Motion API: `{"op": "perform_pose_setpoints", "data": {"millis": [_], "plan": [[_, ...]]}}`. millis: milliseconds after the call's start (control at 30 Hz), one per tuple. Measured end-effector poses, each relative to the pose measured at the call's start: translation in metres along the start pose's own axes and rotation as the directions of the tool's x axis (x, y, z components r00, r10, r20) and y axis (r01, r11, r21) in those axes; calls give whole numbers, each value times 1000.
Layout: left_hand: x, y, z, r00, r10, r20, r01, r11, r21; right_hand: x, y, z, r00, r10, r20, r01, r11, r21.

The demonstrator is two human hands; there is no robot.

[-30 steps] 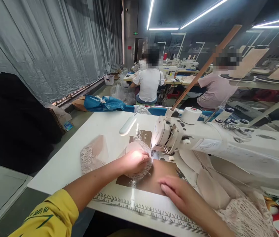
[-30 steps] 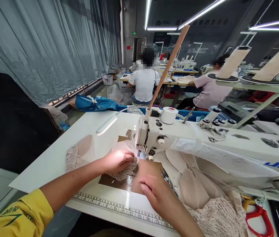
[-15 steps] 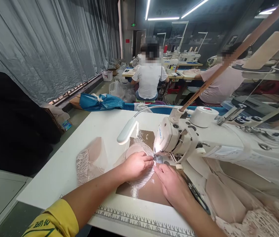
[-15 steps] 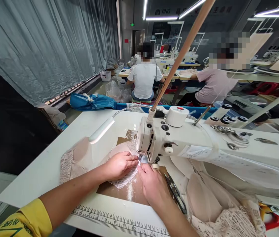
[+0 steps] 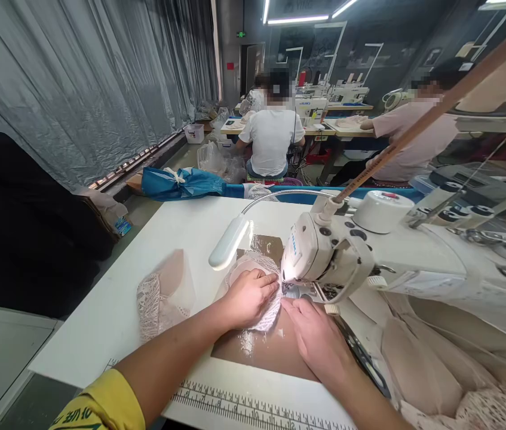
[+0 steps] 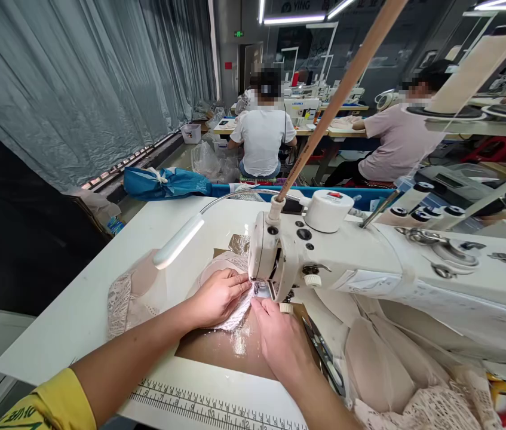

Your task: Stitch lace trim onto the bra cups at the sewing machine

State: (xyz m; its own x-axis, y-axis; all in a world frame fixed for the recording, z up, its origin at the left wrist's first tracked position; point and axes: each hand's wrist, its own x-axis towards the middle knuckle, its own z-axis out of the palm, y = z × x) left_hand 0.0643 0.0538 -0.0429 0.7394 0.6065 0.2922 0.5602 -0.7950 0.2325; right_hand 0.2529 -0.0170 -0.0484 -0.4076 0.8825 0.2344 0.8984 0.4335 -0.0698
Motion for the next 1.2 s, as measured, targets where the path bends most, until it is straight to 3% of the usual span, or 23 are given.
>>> {"op": "perform_pose_setpoints", "data": {"millis": [167,300,400,500,567,700,767,867,933,1000,1067,1133,1200], "plan": [[-3,1,-3,999,-31,10,30,999,28,-1,0,1,999,15,-39,-14,999,33],[-2,5,-7,983,-177,40,173,982,81,-2,1,4,997,-7,-81,11,999,39],[-9,5,-22,947,-316,54,309,945,112,-3,5,7,994,-28,-103,33,998,46],[-32,-10,-49,904,-427,36,419,899,131,-5,9,10,991,-38,-127,49,996,80],[-58,-26,-70,816,-577,-34,575,803,156,-6,11,11,990,-52,-134,67,991,114],[-126,-55,-97,548,-818,-175,835,524,168,-6,12,11,991,-55,-122,77,980,184],[-157,-56,-102,502,-848,-169,864,483,143,-4,12,7,995,-24,-101,48,971,236],[-186,-32,-104,538,-830,-148,843,532,81,-6,9,-4,999,30,-30,-15,919,395],[-190,-2,-105,583,-804,-114,803,592,-72,-11,1,-15,994,83,72,-109,808,579],[-182,32,-104,671,-739,-62,704,661,-260,-20,-14,-25,967,118,224,-250,571,781],[-163,61,-97,781,-624,-6,580,729,-364,-29,-36,-33,937,83,341,-351,230,908],[-140,80,-84,886,-463,-18,421,820,-388,-36,-58,-38,929,40,367,-365,-53,930],[-119,88,-68,941,-336,-41,290,861,-417,-38,-74,-40,891,46,451,-430,-229,873]]}}
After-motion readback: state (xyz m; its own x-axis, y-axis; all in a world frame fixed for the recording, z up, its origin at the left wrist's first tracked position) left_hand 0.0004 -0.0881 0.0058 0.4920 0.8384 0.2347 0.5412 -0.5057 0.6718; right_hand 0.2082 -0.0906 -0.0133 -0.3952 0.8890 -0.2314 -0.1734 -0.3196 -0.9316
